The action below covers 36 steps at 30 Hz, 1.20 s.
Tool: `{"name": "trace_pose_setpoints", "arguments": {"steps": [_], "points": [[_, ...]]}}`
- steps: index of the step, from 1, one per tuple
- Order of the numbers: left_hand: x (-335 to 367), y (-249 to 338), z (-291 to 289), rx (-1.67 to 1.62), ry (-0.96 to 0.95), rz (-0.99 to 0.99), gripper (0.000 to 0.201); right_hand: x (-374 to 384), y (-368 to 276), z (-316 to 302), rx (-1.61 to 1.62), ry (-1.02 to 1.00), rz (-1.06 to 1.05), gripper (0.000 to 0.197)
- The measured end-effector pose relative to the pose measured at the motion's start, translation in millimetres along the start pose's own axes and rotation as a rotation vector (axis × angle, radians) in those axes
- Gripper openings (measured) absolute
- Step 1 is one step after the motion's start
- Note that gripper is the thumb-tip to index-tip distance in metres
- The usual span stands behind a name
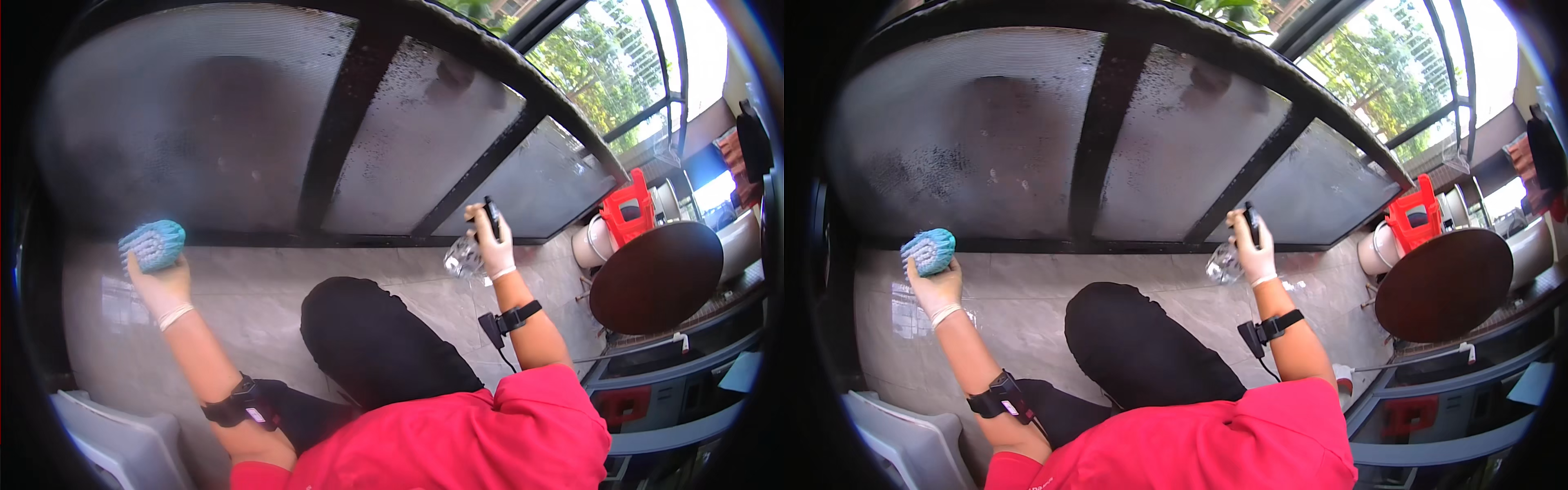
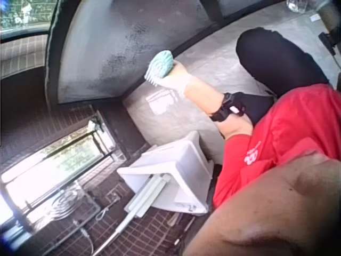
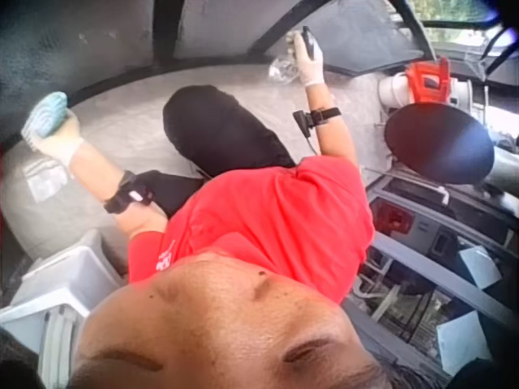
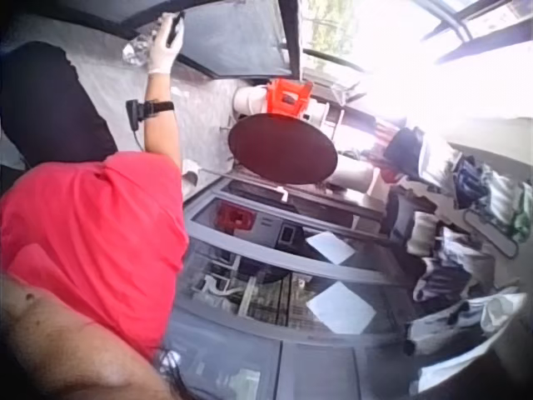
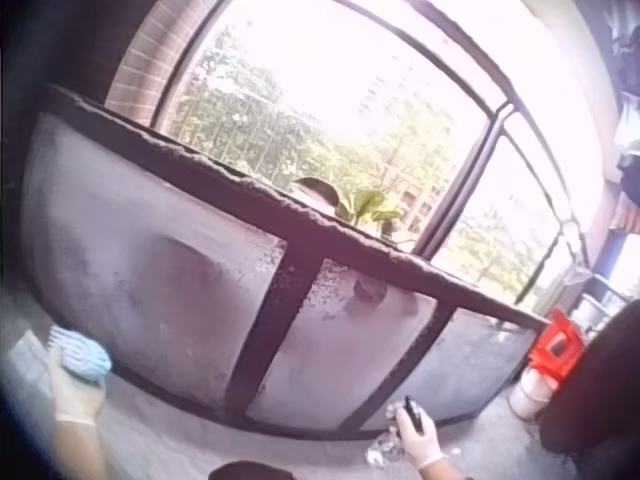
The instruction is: The person scrubs a detached window screen with a brush and sprays it with a cleaning solution before rinsing it with a high-pressure water hose.
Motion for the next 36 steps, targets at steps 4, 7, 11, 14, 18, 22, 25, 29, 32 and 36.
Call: {"name": "trace_pose_setpoints", "arguments": {"steps": [4, 7, 11, 14, 18, 22, 25, 29, 32, 36], "points": [[9, 1, -8, 0.003, 0.019, 0.004, 0.038, 7, -15, -19, -0.117, -0.131, 0.131, 0.024], [13, -10, -7, 0.015, -0.005, -0.009, 0.036, -21, 26, -13, -0.329, -0.415, 0.262, 0.028], [4, -19, 2, 0.017, -0.001, -0.006, 0.038, -54, 53, -14, -0.414, -0.484, 0.319, 0.028], [-4, -21, 7, 0.058, -0.007, 0.024, 0.038, -55, 63, 2, -0.325, -0.463, 0.098, 0.025], [-3, -23, 6, 0.061, 0.011, 0.027, 0.037, -56, 69, 37, -0.416, -0.543, 0.039, 0.023], [4, -22, 0, 0.030, -0.007, 0.005, 0.034, -62, 91, 54, -0.520, -0.664, 0.181, 0.030], [-2, -22, 4, 0.022, 0.000, 0.035, 0.036, -55, 107, 32, -0.595, -0.499, 0.116, 0.030], [5, -14, 0, 0.038, -0.002, 0.058, 0.036, -28, 137, -21, -0.322, -0.166, 0.159, 0.027], [9, -9, -6, 0.030, 0.018, 0.059, 0.035, -6, 127, -70, -0.145, 0.123, 0.391, 0.024], [12, -14, -6, 0.045, 0.023, 0.055, 0.035, 20, 115, -149, -0.069, 0.390, 0.263, 0.026]]}}
Point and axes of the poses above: each hand's wrist, its own x-axis towards the middle knuckle, its own z-axis out of the palm, y = z × x, the point moved 4 cm from there along x, towards the middle knuckle
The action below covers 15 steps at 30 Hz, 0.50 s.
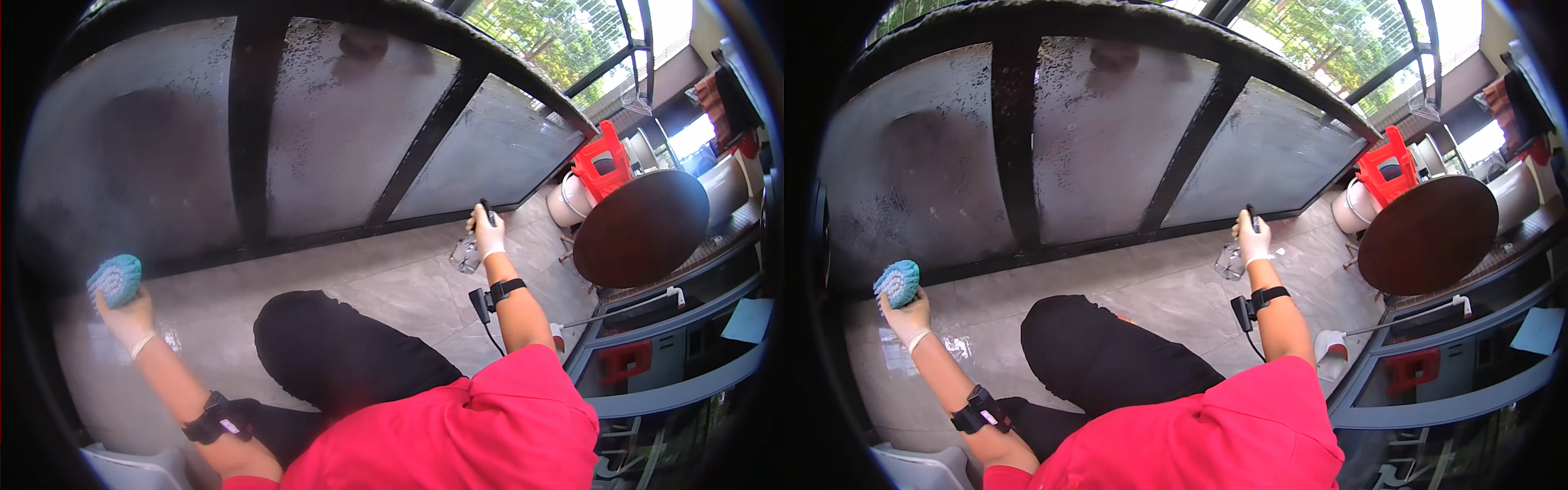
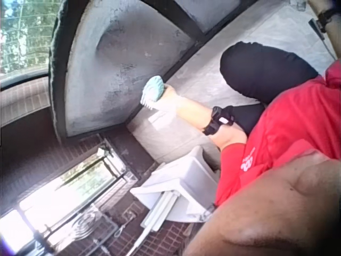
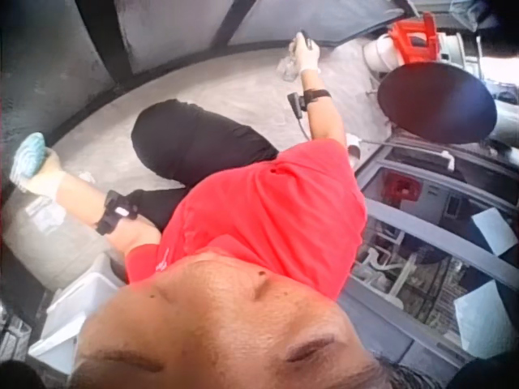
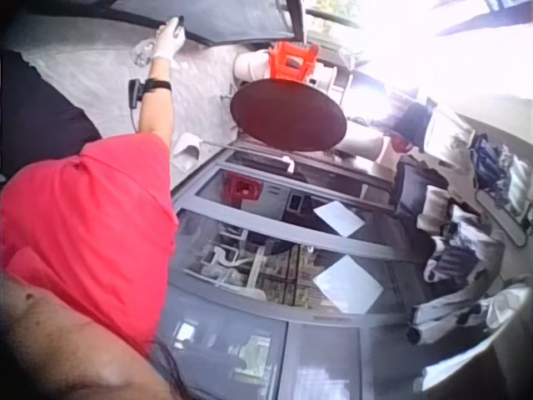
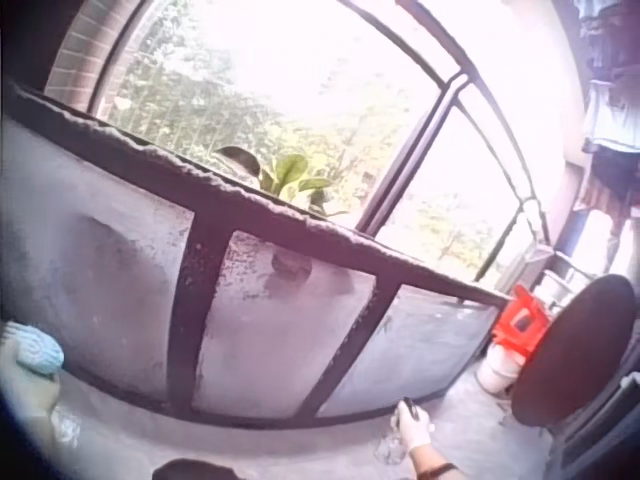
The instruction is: The person scrubs a detached window screen with a brush and sprays it with a cleaning solution before rinsing it with a high-pressure water hose.
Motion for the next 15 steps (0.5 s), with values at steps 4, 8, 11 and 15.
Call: {"name": "trace_pose_setpoints", "arguments": {"steps": [4, 8, 11, 15], "points": [[7, -9, 0, 0.009, -0.016, -0.027, 0.034, 28, -48, -51, 0.085, 0.125, -0.203, 0.017], [-5, -6, 4, 0.020, 0.039, 0.001, 0.035, 46, -106, -59, 0.223, 0.201, -0.378, 0.017], [6, -8, -4, 0.061, 0.004, 0.012, 0.035, 50, -129, -58, 0.161, 0.119, -0.390, 0.019], [40, 0, -26, 0.150, -0.073, 0.062, 0.035, 38, -133, -23, 0.117, -0.052, -0.390, 0.024]]}}
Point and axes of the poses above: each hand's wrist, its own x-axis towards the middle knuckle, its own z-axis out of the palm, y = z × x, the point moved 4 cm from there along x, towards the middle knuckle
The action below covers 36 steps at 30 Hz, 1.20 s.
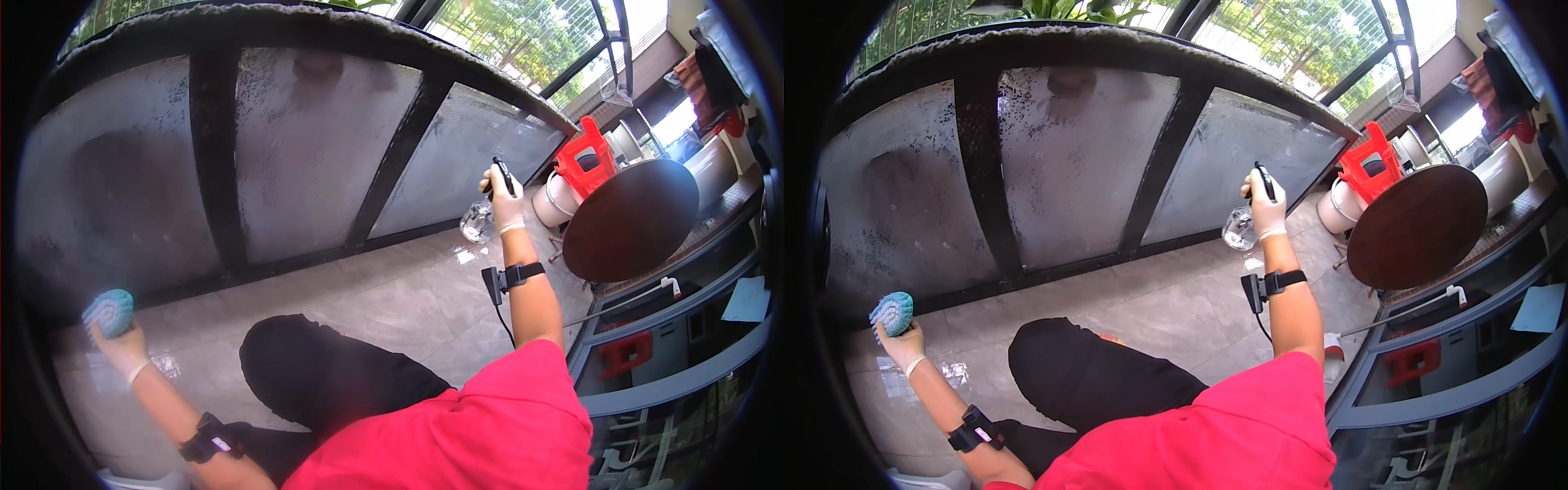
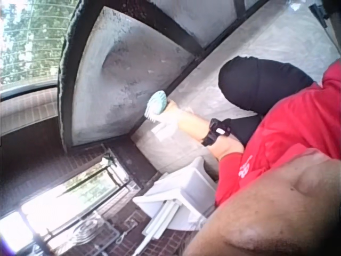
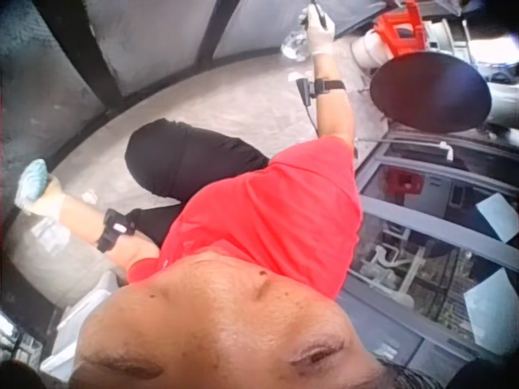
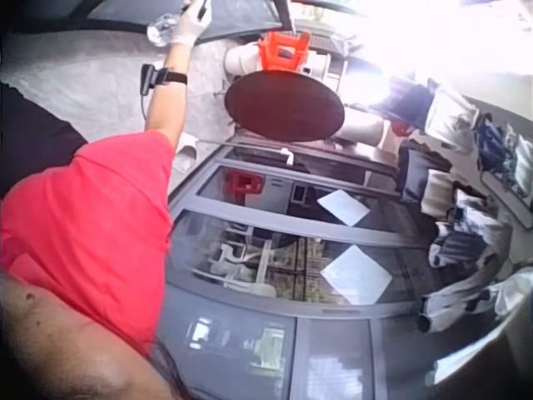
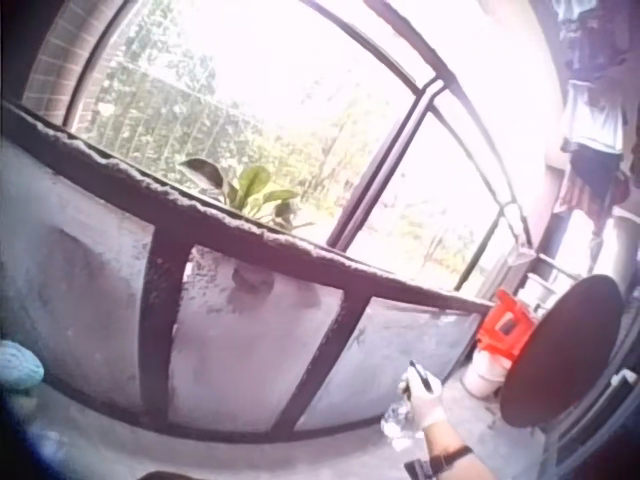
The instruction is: The person scrubs a detached window screen with a brush and sprays it with a cleaning solution before rinsing it with a high-pressure water hose.
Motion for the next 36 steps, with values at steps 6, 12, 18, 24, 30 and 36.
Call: {"name": "trace_pose_setpoints", "arguments": {"steps": [6, 12, 18, 24, 30, 36], "points": [[-33, -8, 28, 0.004, 0.068, -0.014, 0.038, 25, -6, -5, 0.045, 0.205, -0.060, 0.022], [14, -9, -11, 0.170, -0.045, 0.106, 0.041, 73, 44, -87, 0.122, 0.425, 0.096, 0.025], [37, -8, -27, 0.467, -0.136, 0.231, 0.043, 53, 54, -102, 0.055, 0.552, -0.030, 0.024], [-25, -17, 17, 0.097, 0.029, 0.004, 0.040, 24, 104, -113, 0.060, 0.393, 0.290, 0.029], [11, -17, -8, 0.214, -0.055, 0.100, 0.044, -40, 130, -68, -0.071, 0.203, 0.457, 0.028], [78, -9, -55, 0.496, -0.252, 0.252, 0.054, -63, 147, -39, -0.047, 0.083, 0.395, 0.024]]}}
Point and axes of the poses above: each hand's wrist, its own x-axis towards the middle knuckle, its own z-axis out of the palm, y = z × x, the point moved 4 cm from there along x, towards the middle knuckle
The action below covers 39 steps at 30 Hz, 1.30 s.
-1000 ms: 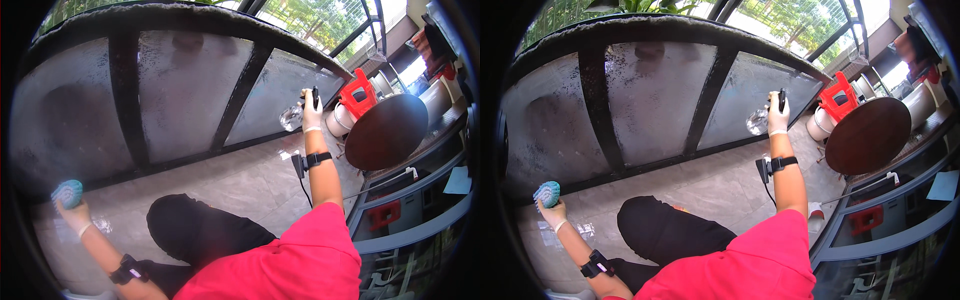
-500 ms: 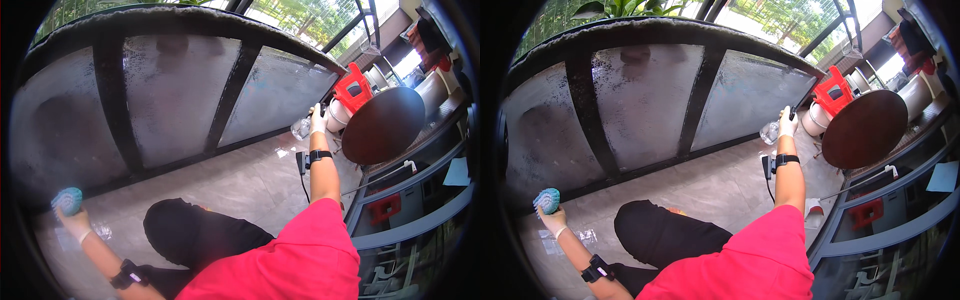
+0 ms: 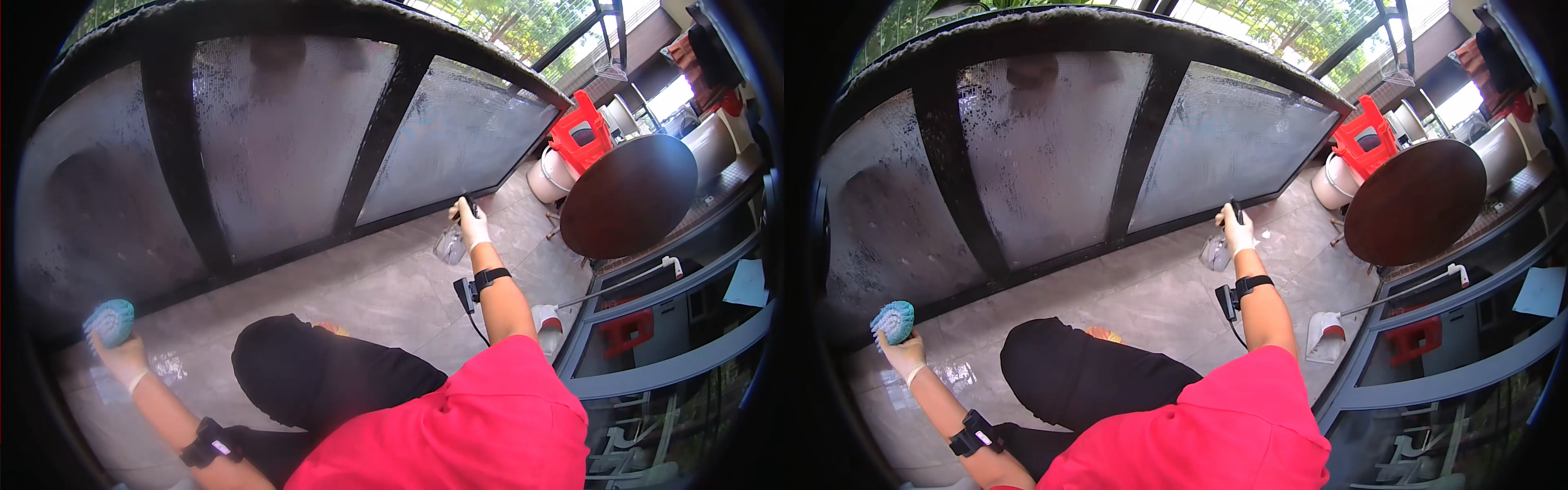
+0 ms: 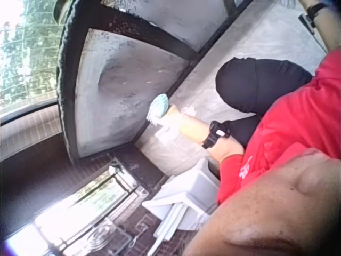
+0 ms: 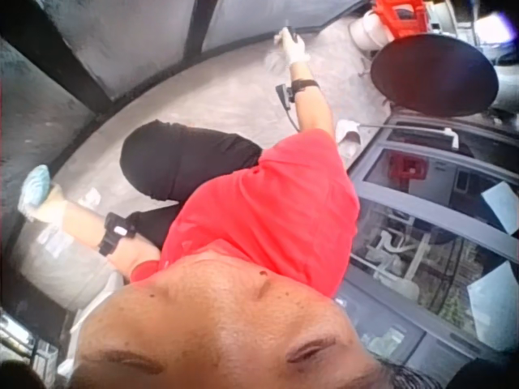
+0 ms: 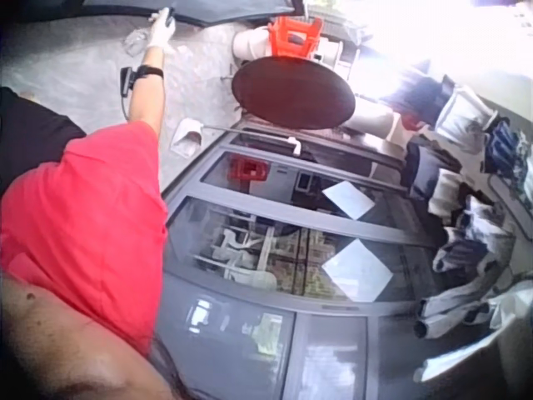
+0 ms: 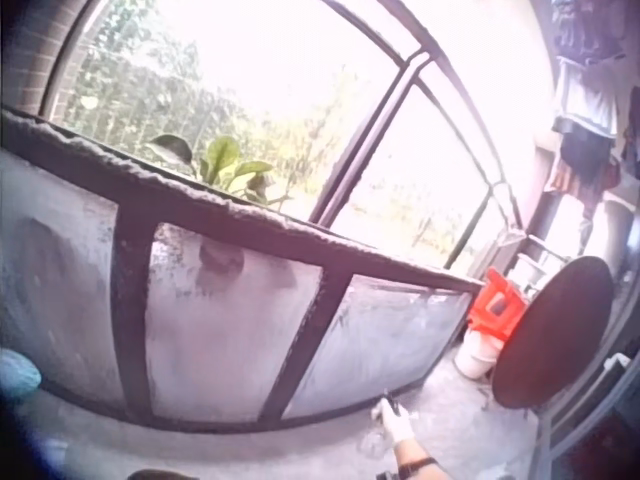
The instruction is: The person scrubs a detached window screen with a brush and sprays it with a cleaning solution before rinsing it with a high-pressure water hose.
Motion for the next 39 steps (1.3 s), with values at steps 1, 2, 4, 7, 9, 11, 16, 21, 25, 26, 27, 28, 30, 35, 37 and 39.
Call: {"name": "trace_pose_setpoints", "arguments": {"steps": [1, 2, 4, 7, 9, 11, 16, 21, 25, 26, 27, 28, 30, 35, 37, 39], "points": [[2, -2, -1, -0.014, -0.026, 0.000, 0.054, -4, 17, 3, 0.084, -0.017, 0.107, 0.025], [-2, 0, 7, -0.013, -0.026, -0.002, 0.054, -11, 29, 3, 0.040, -0.008, 0.174, 0.025], [-12, 2, 22, -0.162, 0.022, -0.060, 0.054, -25, 45, 8, -0.030, -0.004, 0.261, 0.025], [-21, 9, 26, 0.043, 0.023, -0.004, 0.052, -44, 46, 23, -0.070, -0.030, 0.311, 0.025], [-33, 16, 37, 0.030, 0.048, -0.045, 0.051, -48, 45, 29, -0.107, -0.061, 0.218, 0.025], [-34, 21, 33, 0.015, 0.085, -0.074, 0.050, -58, 41, 39, -0.125, -0.098, 0.216, 0.025], [-49, 28, 58, -0.195, 0.085, -0.152, 0.041, -75, 61, 60, -0.165, -0.347, 0.280, 0.026], [-71, 42, 88, -0.460, 0.154, -0.312, 0.035, -82, 89, 58, -0.229, -0.271, 0.280, 0.030], [-45, 32, 45, 0.020, -0.004, -0.057, 0.033, -89, 122, 68, -0.221, -0.150, 0.255, 0.040], [-40, 34, 33, 0.170, 0.038, 0.081, 0.034, -92, 138, 72, -0.232, -0.129, 0.248, 0.043], [-54, 46, 57, 0.172, 0.054, 0.080, 0.034, -90, 155, 67, -0.253, -0.092, 0.237, 0.046], [-84, 60, 98, -0.142, 0.174, -0.127, 0.035, -87, 176, 55, -0.320, -0.101, 0.305, 0.052], [-86, 59, 102, -0.420, 0.236, -0.288, 0.038, -91, 201, 54, -0.344, -0.063, 0.286, 0.053], [-98, 71, 120, -0.482, 0.300, -0.317, 0.036, -111, 226, 62, -0.293, -0.099, 0.185, 0.041], [-98, 71, 116, -0.502, 0.236, -0.308, 0.033, -125, 233, 71, -0.348, -0.178, 0.112, 0.037], [-93, 64, 101, -0.451, 0.204, -0.290, 0.038, -146, 240, 73, -0.365, -0.202, 0.130, 0.036]]}}
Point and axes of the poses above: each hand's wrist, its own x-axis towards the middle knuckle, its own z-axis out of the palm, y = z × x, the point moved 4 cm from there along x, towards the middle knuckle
